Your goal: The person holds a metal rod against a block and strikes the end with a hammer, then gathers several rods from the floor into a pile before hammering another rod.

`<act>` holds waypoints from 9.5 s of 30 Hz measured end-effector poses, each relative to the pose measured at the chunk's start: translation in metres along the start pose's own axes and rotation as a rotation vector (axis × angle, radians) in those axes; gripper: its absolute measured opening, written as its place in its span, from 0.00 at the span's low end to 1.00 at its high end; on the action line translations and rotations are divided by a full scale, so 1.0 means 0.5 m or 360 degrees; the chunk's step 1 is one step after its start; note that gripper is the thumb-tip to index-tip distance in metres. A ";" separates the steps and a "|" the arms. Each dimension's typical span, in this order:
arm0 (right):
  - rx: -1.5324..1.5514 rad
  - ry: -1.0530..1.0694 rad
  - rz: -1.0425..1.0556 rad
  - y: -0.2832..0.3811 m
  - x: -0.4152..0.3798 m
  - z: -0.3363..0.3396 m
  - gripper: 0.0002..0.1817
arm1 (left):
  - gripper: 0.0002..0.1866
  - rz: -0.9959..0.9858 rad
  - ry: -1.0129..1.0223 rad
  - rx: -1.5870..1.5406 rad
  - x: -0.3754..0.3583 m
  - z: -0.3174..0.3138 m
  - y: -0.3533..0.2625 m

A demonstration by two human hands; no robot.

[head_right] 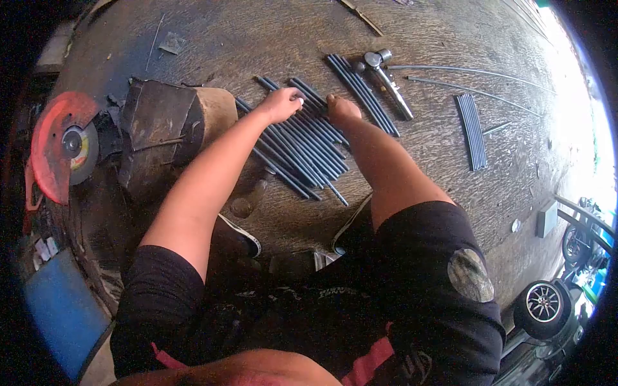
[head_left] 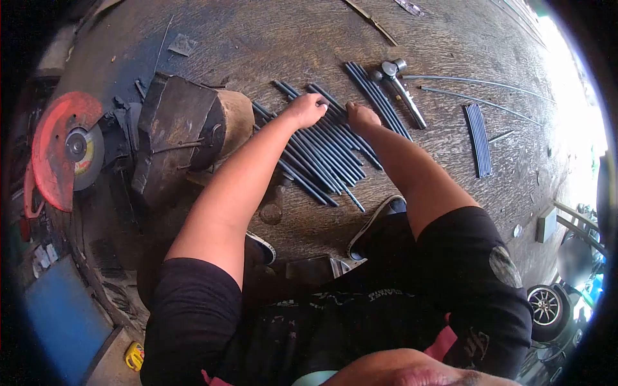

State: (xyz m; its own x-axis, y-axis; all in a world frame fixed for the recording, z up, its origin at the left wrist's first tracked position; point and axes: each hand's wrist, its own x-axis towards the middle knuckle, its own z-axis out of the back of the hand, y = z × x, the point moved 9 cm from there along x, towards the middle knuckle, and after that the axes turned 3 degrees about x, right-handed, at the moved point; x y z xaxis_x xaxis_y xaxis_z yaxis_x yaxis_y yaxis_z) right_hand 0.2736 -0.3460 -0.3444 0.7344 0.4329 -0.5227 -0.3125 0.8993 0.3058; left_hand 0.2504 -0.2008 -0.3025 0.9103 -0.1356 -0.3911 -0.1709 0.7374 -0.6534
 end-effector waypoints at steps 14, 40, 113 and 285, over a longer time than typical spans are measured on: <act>-0.0291 -0.0238 -0.0181 0.028 -0.011 -0.019 0.17 | 0.14 0.0032 -0.0025 -0.0027 -0.002 -0.007 0.030; -0.0271 -0.0377 -0.0217 -0.097 0.022 0.071 0.14 | 0.17 0.0004 0.0155 0.0122 -0.177 0.113 -0.171; 0.0021 -0.0223 0.0263 0.057 0.100 -0.028 0.15 | 0.17 -0.0075 0.0114 0.0406 -0.299 0.249 -0.233; -0.0190 0.0200 -0.0160 -0.006 0.041 0.004 0.15 | 0.19 -0.0170 0.0408 0.0707 -0.203 0.061 -0.193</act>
State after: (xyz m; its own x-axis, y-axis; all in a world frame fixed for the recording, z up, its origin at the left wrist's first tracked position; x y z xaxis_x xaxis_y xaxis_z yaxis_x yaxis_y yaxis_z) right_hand 0.2908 -0.3401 -0.3545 0.6870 0.3381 -0.6432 -0.3161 0.9361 0.1544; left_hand 0.1859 -0.2380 -0.1802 0.7829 -0.3419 -0.5198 0.1449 0.9127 -0.3820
